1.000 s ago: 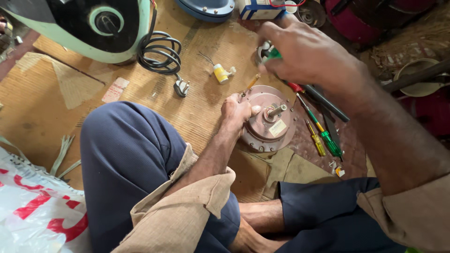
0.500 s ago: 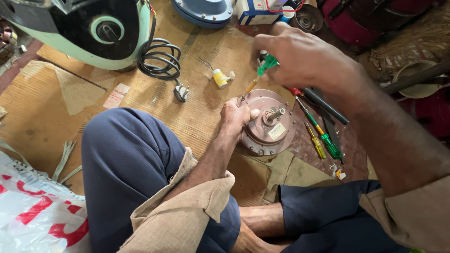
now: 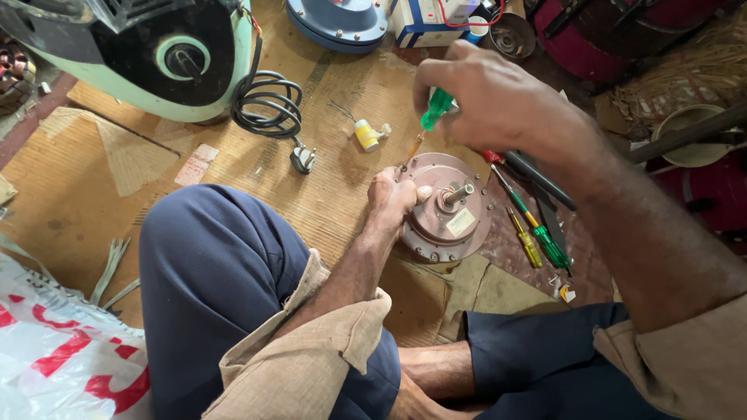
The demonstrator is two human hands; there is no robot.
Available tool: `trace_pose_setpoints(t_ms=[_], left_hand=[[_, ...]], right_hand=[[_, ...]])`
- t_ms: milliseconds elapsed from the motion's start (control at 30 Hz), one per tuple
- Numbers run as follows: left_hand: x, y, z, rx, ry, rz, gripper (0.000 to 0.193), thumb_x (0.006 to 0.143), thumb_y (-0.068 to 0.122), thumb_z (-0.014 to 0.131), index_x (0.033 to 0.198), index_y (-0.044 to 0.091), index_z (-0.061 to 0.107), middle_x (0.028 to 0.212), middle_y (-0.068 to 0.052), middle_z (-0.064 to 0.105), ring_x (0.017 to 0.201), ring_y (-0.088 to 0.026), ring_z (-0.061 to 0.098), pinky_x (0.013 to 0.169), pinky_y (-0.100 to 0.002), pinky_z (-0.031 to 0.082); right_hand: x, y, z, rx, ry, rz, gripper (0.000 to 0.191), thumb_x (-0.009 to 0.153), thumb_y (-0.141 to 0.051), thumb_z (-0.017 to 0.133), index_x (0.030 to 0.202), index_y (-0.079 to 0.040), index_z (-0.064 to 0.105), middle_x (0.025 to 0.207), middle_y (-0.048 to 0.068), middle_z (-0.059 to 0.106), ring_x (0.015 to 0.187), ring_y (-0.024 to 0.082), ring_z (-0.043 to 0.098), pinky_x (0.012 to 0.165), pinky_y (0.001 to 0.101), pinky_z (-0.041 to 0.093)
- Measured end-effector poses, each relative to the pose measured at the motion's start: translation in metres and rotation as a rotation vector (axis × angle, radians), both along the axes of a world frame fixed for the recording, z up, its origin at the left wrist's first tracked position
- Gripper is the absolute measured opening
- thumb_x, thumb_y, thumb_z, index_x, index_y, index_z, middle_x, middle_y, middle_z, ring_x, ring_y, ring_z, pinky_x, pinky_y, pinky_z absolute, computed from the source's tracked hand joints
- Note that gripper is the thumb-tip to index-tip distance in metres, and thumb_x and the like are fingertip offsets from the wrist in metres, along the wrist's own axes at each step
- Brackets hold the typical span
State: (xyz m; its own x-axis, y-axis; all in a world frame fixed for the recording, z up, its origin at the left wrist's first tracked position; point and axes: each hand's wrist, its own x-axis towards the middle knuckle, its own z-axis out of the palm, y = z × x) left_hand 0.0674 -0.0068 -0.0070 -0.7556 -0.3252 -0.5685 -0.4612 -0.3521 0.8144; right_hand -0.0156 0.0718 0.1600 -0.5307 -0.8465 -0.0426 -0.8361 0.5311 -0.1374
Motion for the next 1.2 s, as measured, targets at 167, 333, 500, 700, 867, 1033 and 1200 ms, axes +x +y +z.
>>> trace_pose_setpoints(t_ms=[167, 333, 500, 700, 867, 1033, 1200], left_hand=[[-0.001, -0.002, 0.002, -0.158, -0.048, -0.068, 0.059, 0.063, 0.008, 0.088, 0.119, 0.001, 0.069, 0.115, -0.020, 0.073, 0.106, -0.032, 0.070, 0.090, -0.042, 0.056], [0.010, -0.003, 0.008, -0.273, -0.086, -0.146, 0.063, 0.062, 0.021, 0.089, 0.120, 0.004, 0.071, 0.119, -0.021, 0.073, 0.111, -0.032, 0.071, 0.095, -0.041, 0.055], [0.033, -0.005, 0.003, -0.558, -0.256, -0.429, 0.076, 0.064, 0.041, 0.091, 0.120, -0.003, 0.069, 0.120, -0.026, 0.070, 0.114, -0.036, 0.068, 0.095, -0.044, 0.055], [0.034, -0.020, -0.015, -0.630, -0.050, -0.242, 0.063, 0.078, 0.041, 0.081, 0.121, -0.004, 0.072, 0.112, -0.028, 0.075, 0.105, -0.035, 0.073, 0.088, -0.042, 0.057], [0.016, -0.001, -0.019, -0.346, 0.001, -0.104, 0.063, 0.079, 0.033, 0.082, 0.129, -0.002, 0.063, 0.115, -0.020, 0.073, 0.098, -0.027, 0.073, 0.075, -0.040, 0.059], [0.019, 0.007, -0.028, -0.176, 0.113, -0.240, 0.059, 0.077, 0.018, 0.083, 0.128, -0.002, 0.063, 0.115, -0.018, 0.075, 0.099, -0.024, 0.074, 0.073, -0.039, 0.063], [0.017, 0.006, -0.027, -0.136, 0.058, -0.267, 0.058, 0.073, 0.010, 0.084, 0.126, 0.000, 0.064, 0.112, -0.018, 0.075, 0.094, -0.026, 0.075, 0.068, -0.044, 0.064]], right_hand=[[0.000, 0.001, -0.003, -0.070, -0.062, -0.064, 0.010, 0.090, -0.012, 0.065, 0.093, -0.006, 0.073, 0.095, 0.015, 0.076, 0.097, 0.037, 0.071, 0.089, 0.0493, 0.052], [0.021, 0.023, 0.025, -0.230, 0.063, -0.075, 0.020, 0.083, -0.011, 0.074, 0.102, -0.006, 0.076, 0.095, 0.020, 0.071, 0.092, 0.036, 0.071, 0.083, 0.0458, 0.054], [0.075, 0.101, 0.064, -0.139, 0.044, -0.628, 0.019, 0.098, -0.017, 0.076, 0.116, -0.012, 0.075, 0.072, 0.015, 0.070, 0.059, 0.023, 0.069, 0.059, 0.0382, 0.052], [0.138, 0.188, 0.054, -0.453, 0.007, -0.887, 0.023, 0.101, -0.012, 0.074, 0.120, -0.004, 0.064, 0.073, 0.013, 0.067, 0.053, 0.015, 0.062, 0.044, 0.0338, 0.045], [0.150, 0.207, 0.024, -0.385, 0.059, -0.740, 0.025, 0.090, -0.017, 0.080, 0.109, -0.004, 0.069, 0.087, 0.013, 0.073, 0.066, 0.017, 0.068, 0.053, 0.0341, 0.052], [0.150, 0.207, 0.001, -0.304, -0.063, -0.890, 0.029, 0.085, -0.022, 0.082, 0.108, -0.009, 0.072, 0.084, 0.013, 0.073, 0.061, 0.025, 0.067, 0.057, 0.0405, 0.050], [0.146, 0.200, -0.007, -0.311, 0.021, -0.777, 0.028, 0.085, -0.022, 0.082, 0.103, -0.005, 0.070, 0.088, 0.014, 0.070, 0.068, 0.027, 0.065, 0.061, 0.0425, 0.050]])
